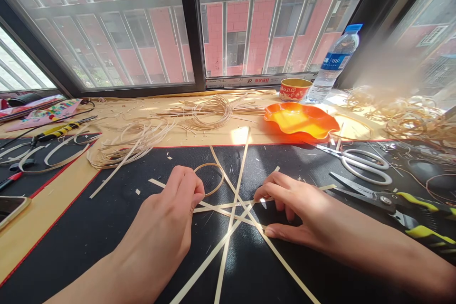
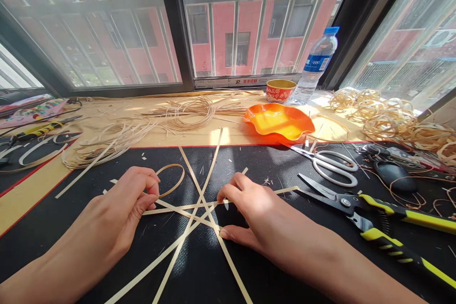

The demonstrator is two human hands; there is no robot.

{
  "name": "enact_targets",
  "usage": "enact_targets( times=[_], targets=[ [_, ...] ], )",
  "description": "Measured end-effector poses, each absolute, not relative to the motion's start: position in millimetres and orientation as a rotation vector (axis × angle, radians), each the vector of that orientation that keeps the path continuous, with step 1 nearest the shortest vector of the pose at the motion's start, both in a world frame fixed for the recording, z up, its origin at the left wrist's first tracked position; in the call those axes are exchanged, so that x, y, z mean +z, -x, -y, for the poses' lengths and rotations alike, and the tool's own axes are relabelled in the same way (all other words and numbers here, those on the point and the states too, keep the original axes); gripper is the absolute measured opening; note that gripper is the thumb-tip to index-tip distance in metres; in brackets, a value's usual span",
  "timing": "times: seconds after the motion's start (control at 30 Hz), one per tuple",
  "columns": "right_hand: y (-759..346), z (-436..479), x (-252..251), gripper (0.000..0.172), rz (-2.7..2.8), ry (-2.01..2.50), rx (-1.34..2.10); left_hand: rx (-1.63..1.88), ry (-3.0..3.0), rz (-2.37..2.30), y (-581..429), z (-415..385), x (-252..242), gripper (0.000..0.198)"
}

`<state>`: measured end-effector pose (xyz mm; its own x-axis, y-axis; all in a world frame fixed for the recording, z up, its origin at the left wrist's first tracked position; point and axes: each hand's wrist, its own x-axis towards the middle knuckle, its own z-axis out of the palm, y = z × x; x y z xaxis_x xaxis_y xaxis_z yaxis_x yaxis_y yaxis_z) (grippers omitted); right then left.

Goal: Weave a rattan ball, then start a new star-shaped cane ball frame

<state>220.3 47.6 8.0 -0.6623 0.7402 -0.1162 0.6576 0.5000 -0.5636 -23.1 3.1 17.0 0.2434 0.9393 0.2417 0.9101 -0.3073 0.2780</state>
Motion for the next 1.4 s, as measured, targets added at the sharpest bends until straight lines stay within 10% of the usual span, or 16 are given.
enact_targets(
  times=[1.4],
  targets=[
    [-220,-49,6,0.021,2.585,1.244,0.922,0.617,-2.267,-1.53,20,-9,6,0.02]
  ],
)
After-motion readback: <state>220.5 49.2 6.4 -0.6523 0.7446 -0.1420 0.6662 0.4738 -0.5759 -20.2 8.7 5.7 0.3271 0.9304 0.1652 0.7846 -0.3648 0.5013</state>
